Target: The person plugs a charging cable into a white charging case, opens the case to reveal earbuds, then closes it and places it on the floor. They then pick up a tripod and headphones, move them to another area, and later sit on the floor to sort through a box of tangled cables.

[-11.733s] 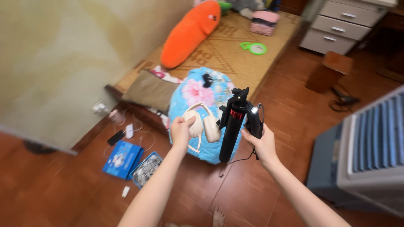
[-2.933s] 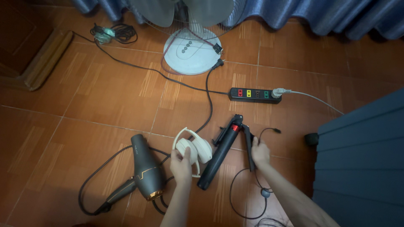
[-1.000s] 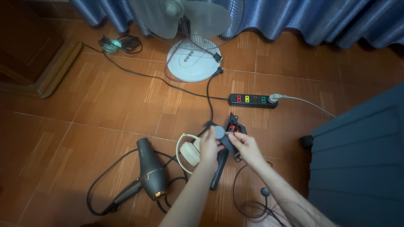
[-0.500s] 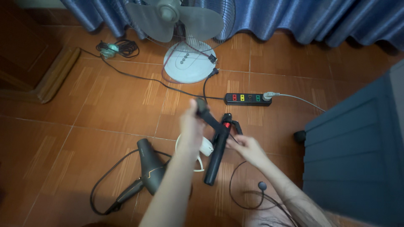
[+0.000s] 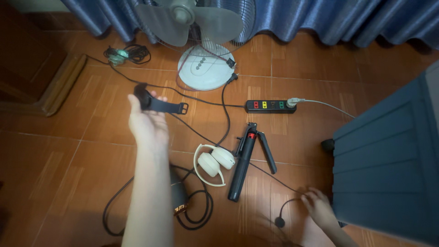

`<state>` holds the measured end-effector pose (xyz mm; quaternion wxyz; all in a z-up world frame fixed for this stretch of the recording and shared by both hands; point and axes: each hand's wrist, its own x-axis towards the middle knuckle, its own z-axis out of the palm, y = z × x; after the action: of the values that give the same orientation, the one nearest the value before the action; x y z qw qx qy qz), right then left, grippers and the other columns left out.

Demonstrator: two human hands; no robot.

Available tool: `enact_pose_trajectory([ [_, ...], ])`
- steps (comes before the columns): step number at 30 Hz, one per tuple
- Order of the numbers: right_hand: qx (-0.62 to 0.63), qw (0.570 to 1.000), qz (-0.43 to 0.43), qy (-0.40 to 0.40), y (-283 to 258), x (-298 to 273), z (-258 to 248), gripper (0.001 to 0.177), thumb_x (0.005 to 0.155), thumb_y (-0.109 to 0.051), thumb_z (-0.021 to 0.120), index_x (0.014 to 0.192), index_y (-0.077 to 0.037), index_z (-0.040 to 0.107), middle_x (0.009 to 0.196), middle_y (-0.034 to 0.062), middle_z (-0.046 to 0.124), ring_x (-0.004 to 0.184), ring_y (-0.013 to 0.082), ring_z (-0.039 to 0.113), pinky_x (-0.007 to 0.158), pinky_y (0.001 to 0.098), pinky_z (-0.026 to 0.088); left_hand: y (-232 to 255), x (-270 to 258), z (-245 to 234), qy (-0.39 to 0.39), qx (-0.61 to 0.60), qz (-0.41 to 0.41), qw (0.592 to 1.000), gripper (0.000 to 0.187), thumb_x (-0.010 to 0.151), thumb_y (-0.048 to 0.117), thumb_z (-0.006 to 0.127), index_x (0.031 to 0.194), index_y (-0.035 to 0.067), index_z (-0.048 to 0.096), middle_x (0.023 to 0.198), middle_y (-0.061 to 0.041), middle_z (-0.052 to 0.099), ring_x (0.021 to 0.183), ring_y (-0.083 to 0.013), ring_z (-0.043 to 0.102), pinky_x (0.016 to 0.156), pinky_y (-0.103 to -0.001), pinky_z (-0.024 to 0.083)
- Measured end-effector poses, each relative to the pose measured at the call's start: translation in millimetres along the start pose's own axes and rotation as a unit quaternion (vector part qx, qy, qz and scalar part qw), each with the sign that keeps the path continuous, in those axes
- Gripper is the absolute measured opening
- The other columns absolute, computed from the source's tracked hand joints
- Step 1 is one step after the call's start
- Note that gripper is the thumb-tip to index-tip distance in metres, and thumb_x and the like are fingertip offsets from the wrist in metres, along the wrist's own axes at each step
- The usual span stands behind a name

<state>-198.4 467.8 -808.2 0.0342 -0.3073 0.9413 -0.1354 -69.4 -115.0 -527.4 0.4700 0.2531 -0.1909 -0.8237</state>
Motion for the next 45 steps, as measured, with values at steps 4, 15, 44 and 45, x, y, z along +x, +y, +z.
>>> enact_pose_trajectory([
  [4,0.103,0.971,0.172,-0.133,-20.7,1.4,-5.8,0.042,0.100,-0.039,0.048,0.113,-0.007,0.071,0.110,0.0168,0.074,0.109,0.0361,0.069,0.096,0.0433,0.052,-19.8,-9.7,6.3,-0.042,0.053,0.005,0.998,0.048,0.108,0.041,0.044,0.119,-0.004,0.056,0.104,-0.015,0.064,0.094,-0.0261,0.066,0.092,-0.043,0.058],
  [15,0.617,0.773,0.138,-0.046,-221.5,146.2,-136.3,0.065,0.109,-0.057,0.031,0.104,-0.003,0.065,0.077,0.0116,0.062,0.074,0.0243,0.071,0.068,0.0373,0.057,-85.2,-53.1,37.4,-0.114,0.261,-0.101,0.953,0.045,0.104,0.046,0.050,0.116,0.004,0.064,0.105,-0.010,0.075,0.078,-0.0170,0.073,0.067,-0.028,0.054],
  [44,0.382,0.898,-0.200,0.090,-286.5,155.0,-188.4,0.034,0.081,0.019,0.054,0.095,0.000,0.078,0.104,0.0113,0.080,0.109,0.0225,0.076,0.097,0.0315,0.059,-110.1,-70.8,38.7,-0.199,0.124,-0.341,0.910,0.045,0.104,0.047,0.053,0.103,0.004,0.064,0.099,-0.013,0.073,0.088,-0.0210,0.067,0.083,-0.037,0.054],
  [45,0.419,0.887,-0.177,0.073,-287.2,154.2,-186.6,0.034,0.083,0.019,0.053,0.096,0.001,0.080,0.105,0.0122,0.080,0.107,0.0218,0.076,0.097,0.0317,0.058,-109.9,-70.7,38.4,-0.184,0.138,-0.357,0.905,0.043,0.102,0.047,0.054,0.101,0.005,0.065,0.098,-0.013,0.074,0.087,-0.0202,0.067,0.083,-0.035,0.054],
])
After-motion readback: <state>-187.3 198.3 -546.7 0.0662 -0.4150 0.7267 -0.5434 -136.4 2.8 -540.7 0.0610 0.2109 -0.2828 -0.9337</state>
